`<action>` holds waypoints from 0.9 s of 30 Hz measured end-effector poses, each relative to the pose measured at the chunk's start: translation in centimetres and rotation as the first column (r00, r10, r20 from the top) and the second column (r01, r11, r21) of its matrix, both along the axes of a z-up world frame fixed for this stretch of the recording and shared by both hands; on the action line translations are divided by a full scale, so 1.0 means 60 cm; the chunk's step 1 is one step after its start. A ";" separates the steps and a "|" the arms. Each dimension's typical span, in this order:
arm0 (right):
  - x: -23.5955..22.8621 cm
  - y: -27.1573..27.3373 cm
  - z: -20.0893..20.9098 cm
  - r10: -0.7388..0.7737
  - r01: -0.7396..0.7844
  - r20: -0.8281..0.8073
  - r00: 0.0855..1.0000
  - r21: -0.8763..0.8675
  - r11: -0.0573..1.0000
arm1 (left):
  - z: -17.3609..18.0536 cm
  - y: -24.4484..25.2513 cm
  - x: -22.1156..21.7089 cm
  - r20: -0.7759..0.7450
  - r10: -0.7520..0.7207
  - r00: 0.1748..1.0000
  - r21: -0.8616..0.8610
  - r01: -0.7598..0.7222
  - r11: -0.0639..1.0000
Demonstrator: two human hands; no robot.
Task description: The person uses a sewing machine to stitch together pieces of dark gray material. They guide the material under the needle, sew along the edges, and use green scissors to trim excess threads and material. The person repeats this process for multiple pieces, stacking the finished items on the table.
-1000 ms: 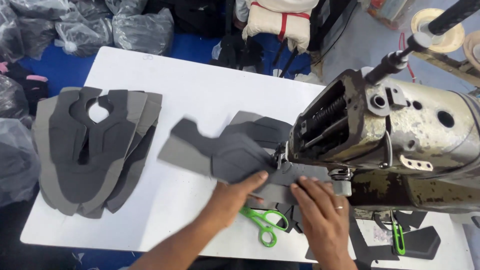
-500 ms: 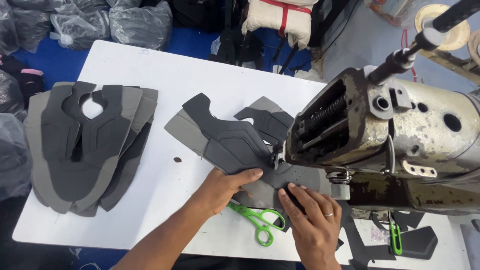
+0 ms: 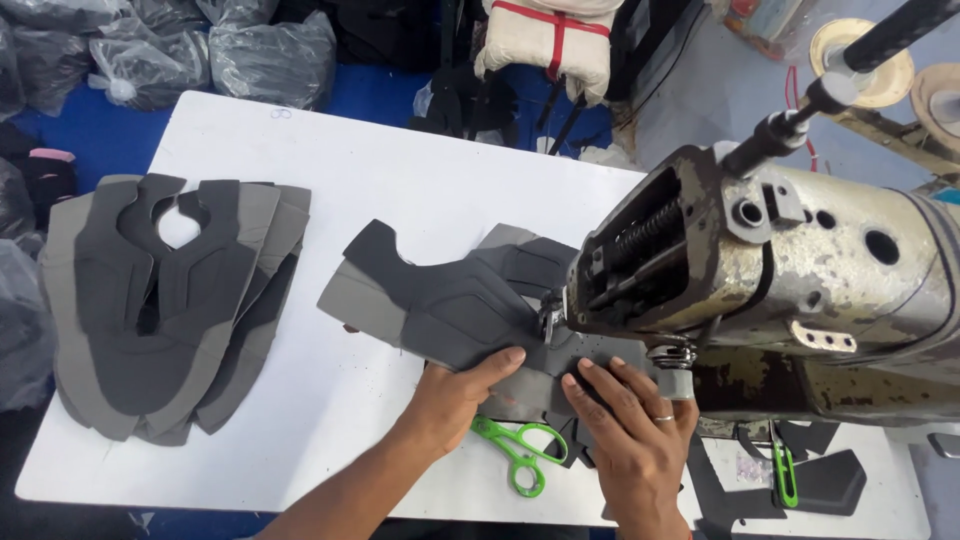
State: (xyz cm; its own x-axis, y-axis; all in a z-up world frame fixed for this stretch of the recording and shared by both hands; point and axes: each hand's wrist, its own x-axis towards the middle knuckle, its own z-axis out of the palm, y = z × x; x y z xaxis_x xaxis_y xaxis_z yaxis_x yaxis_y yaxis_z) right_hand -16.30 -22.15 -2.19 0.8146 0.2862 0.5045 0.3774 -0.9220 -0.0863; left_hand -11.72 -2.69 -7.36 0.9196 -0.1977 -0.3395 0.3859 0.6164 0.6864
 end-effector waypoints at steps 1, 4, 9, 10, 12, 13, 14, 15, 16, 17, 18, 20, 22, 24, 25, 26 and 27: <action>-0.001 0.000 -0.002 -0.006 0.007 -0.004 1.000 0.017 1.000 | 0.002 -0.001 -0.001 -0.024 0.009 1.000 0.013 -0.009 1.000; 0.000 -0.002 -0.007 -0.018 0.019 -0.007 1.000 0.041 0.999 | -0.017 -0.007 -0.007 -0.043 0.021 0.999 0.018 -0.020 1.000; 0.016 -0.005 -0.004 0.005 -0.007 0.024 1.000 0.076 0.997 | -0.002 -0.010 0.002 -0.007 0.033 0.999 0.032 -0.033 0.999; 0.020 -0.005 -0.001 0.015 -0.017 0.015 1.000 0.085 0.996 | 0.001 -0.011 0.007 -0.027 0.033 0.999 0.054 -0.032 0.998; 0.025 -0.004 0.003 0.021 -0.021 -0.002 1.000 0.093 0.995 | 0.006 -0.013 0.012 -0.054 0.029 0.998 0.074 -0.025 0.997; 0.031 -0.003 0.005 0.030 -0.030 0.002 1.000 0.103 0.994 | 0.008 -0.014 0.017 -0.039 0.041 0.998 0.076 -0.038 0.996; 0.037 -0.002 0.007 0.039 -0.039 0.006 0.999 0.113 0.993 | 0.010 -0.015 0.021 -0.024 0.052 0.998 0.079 -0.050 0.996; 0.040 -0.001 0.006 0.037 -0.037 0.006 0.999 0.113 0.993 | 0.011 -0.016 0.024 -0.024 0.050 0.998 0.078 -0.048 0.996; 0.044 -0.001 0.006 0.050 -0.053 0.026 0.998 0.136 0.989 | 0.012 -0.017 0.027 -0.002 0.059 0.998 0.087 -0.058 0.995; 0.048 0.000 0.006 0.063 -0.070 0.048 0.997 0.158 0.985 | 0.013 -0.018 0.029 0.022 0.068 0.997 0.095 -0.070 0.993; 0.052 -0.004 -0.003 0.063 -0.070 0.050 0.997 0.158 0.985 | 0.014 -0.020 0.035 0.024 0.067 0.997 0.095 -0.069 0.993; 0.058 -0.009 -0.022 0.050 -0.036 -0.039 0.998 0.294 0.955 | 0.014 -0.022 0.043 0.034 0.073 0.997 0.160 -0.078 0.984; 0.069 -0.019 -0.055 0.088 -0.062 -0.057 0.994 0.359 0.931 | 0.008 -0.024 0.048 0.030 0.089 0.996 0.200 -0.093 0.975; 0.072 -0.036 -0.085 0.123 -0.084 -0.067 0.990 0.422 0.903 | -0.005 -0.029 0.053 0.032 0.100 0.994 0.238 -0.105 0.965; 0.066 -0.047 -0.100 0.075 -0.015 -0.126 0.989 0.420 0.908 | -0.015 -0.031 0.052 0.078 0.118 0.990 0.269 -0.135 0.954; 0.061 -0.058 -0.115 0.027 0.054 -0.186 0.982 0.414 0.909 | -0.025 -0.034 0.052 0.125 0.134 0.983 0.298 -0.166 0.940; 0.049 -0.057 -0.110 0.023 0.057 -0.183 0.983 0.417 0.907 | -0.024 -0.033 0.050 0.128 0.128 0.983 0.302 -0.162 0.940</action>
State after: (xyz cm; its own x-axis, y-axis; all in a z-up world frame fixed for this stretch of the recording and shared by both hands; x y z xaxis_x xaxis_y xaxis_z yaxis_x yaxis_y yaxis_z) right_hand -13.34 -25.54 -8.79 0.9055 0.0658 0.4192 0.3032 -0.7913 -0.5309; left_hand -8.72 -4.67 -8.81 0.9640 0.0401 -0.2629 0.2240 0.4109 0.8837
